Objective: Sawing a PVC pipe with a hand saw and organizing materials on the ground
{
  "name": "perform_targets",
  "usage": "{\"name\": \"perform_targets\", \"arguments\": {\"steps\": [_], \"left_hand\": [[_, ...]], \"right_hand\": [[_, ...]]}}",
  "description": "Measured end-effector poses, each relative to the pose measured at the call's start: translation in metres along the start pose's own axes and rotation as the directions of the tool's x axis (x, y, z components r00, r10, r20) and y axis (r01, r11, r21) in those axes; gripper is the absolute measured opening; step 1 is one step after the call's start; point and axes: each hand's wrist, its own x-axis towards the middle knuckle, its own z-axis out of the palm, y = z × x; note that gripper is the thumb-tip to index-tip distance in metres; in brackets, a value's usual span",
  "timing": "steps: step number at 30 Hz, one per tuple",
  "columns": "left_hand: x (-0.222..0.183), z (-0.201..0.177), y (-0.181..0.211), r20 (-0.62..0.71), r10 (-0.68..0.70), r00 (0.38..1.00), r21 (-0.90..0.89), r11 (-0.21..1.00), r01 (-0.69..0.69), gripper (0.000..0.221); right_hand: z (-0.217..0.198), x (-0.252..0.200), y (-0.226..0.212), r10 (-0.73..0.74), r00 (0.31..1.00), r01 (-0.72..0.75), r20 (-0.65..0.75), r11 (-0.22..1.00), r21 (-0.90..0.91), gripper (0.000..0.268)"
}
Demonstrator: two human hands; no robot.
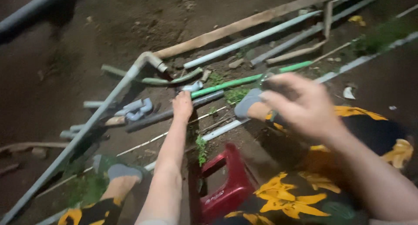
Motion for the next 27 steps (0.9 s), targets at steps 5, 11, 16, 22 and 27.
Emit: {"name": "perform_targets", "arguments": {"steps": [5,11,16,22,27], "left_hand": [[0.013,0.022,-0.006,0.053,-0.008,0.999,-0.044,0.999,0.01,0.018],[0.003,0.008,-0.004,0.128,-0.007,0.992,-0.029,1.0,0.011,0.021],[-0.015,-0.025,-0.013,0.021,-0.067,0.998,-0.138,0.988,0.069,0.024],[-0.027,-0.075,-0.083,-0.459,-0.227,0.859,-0.237,0.963,0.128,0.029],[-0.06,-0.089,-0.188,-0.353,-0.649,0.674,0.102,0.69,0.717,0.076]], "right_hand": [[0.022,-0.006,0.005,-0.174,0.973,0.163,0.151,0.983,0.082,0.021],[0.027,-0.011,0.008,-0.305,0.934,0.282,0.187,0.949,0.14,0.023],[0.03,-0.014,0.018,-0.298,0.941,0.293,0.164,0.955,0.053,0.031],[0.031,-0.014,0.009,0.068,0.974,0.0,0.218,0.955,-0.298,0.041],[0.039,-0.011,0.011,0.221,0.95,-0.141,0.222,0.934,-0.328,0.044]]}}
